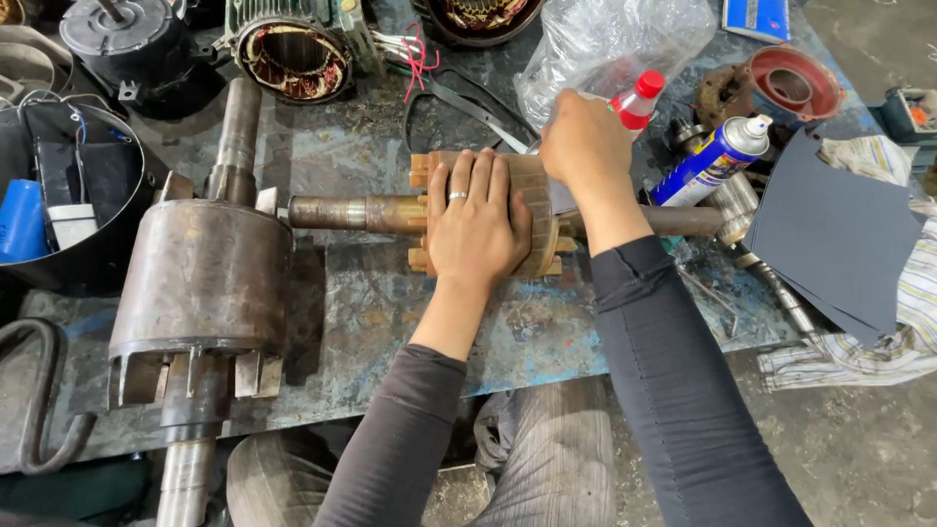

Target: Sanding the surface of a motor rotor with sandpaper to clean and smooth it.

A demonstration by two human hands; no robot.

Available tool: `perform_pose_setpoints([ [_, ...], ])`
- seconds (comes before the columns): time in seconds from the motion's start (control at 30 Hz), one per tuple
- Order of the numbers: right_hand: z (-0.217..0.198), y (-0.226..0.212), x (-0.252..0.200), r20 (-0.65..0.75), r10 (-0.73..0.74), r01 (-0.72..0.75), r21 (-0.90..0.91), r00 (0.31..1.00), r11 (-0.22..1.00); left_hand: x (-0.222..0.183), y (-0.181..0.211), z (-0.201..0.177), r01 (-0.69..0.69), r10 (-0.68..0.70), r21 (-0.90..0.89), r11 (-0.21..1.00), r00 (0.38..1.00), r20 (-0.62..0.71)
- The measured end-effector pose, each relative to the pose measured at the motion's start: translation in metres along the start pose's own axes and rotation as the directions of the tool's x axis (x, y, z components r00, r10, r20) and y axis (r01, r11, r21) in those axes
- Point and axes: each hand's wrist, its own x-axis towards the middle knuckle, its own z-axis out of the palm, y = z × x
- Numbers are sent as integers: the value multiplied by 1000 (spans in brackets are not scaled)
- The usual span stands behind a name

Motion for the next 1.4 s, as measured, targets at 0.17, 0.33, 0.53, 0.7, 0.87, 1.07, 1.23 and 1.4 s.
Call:
perform_pose_setpoints([
  [0.17,10,12,-39,-203,-136,136,-10,970,991,7,-3,9,25,-26,15,1000,997,76],
  [0.33,13,0,-100,-306,-48,51,0,951,999,7,-3,21,89,-91,20,996,986,138],
  [0.53,54,10,-145,-536,-59,135,103,842,986,7,-2,18,94,-94,8,996,987,131],
  [0.7,95,31,-148,-622,-54,229,205,781,952,6,-2,16,82,-83,10,997,989,121],
  [0.87,104,32,-150,-625,90,299,489,775,819,6,-1,15,90,-91,12,996,988,123],
  [1.07,79,29,-125,-602,63,228,394,796,890,7,-2,15,71,-73,14,997,987,145],
  [1.23,46,33,-79,-404,26,76,235,914,969,6,-1,15,76,-77,7,997,985,157],
  [1.4,30,27,-32,-235,77,-41,152,969,987,4,0,17,89,-90,12,996,984,155],
])
